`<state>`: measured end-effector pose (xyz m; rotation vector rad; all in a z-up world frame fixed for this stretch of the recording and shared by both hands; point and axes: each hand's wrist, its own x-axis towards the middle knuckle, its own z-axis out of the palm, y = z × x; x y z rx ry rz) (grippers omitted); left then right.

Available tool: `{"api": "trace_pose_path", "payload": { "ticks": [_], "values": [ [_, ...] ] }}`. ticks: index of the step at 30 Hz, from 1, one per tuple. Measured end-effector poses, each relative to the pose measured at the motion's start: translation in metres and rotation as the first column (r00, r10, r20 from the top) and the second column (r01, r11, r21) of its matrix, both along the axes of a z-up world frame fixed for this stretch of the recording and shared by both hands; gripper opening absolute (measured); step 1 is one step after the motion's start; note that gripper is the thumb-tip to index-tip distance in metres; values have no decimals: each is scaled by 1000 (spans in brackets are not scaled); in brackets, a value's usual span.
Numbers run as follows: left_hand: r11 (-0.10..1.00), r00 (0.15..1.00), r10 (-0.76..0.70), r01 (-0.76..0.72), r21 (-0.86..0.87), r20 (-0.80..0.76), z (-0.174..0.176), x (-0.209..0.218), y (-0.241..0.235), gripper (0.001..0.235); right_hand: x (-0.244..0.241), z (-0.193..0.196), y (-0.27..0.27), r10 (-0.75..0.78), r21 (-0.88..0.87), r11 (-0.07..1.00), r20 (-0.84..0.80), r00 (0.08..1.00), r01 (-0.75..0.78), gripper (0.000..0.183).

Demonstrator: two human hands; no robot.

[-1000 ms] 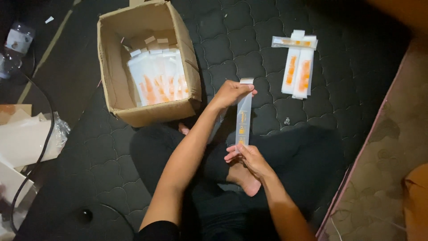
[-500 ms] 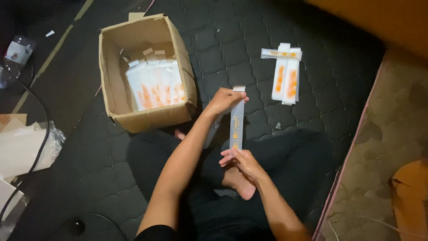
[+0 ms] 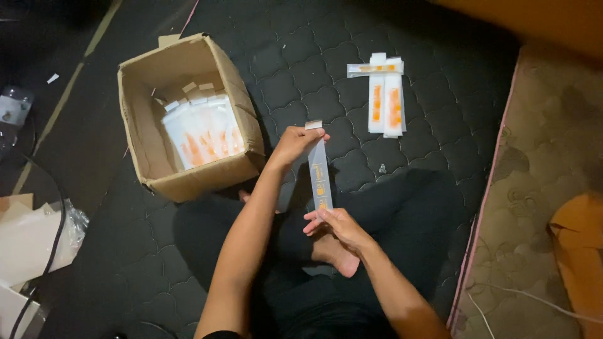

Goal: The person sits on a black mat and repeatedly takes small, white, rectangular packets from a cardboard box. They unfold each packet to reveal an orange strip, then refold it and place it into a stack on the floor. The person continues this process, handling the packets one by one.

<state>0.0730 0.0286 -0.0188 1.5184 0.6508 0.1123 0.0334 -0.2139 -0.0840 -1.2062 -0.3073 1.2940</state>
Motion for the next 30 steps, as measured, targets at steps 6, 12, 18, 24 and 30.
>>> {"api": "trace_pose_path", "payload": {
  "ticks": [6, 12, 18, 24, 30],
  "values": [
    [994, 992, 103, -100, -44, 71, 6, -13, 8, 27, 10, 4, -4, -185, -1, 982, 130, 974, 187, 46],
    [994, 990, 110, -109, -14, 91, 21, -56, 30, 26, 58, 1, -14, -484, 20, 846, 445, 754, 532, 20],
    [774, 992, -122, 124, 621, -46, 27, -85, 12, 45, 102, 64, -5, -367, 87, 864, 783, 502, 496, 8],
    [676, 887, -434, 205, 708, 157, 42, -58, -43, 63, 98, 136, 18, -159, 142, 987, 943, 291, 81, 6],
    [841, 842, -526, 496, 215, 116, 72, -54, -30, 8, 104, 95, 18, -265, 117, 960, 674, 689, 254, 8]
  ]
}}
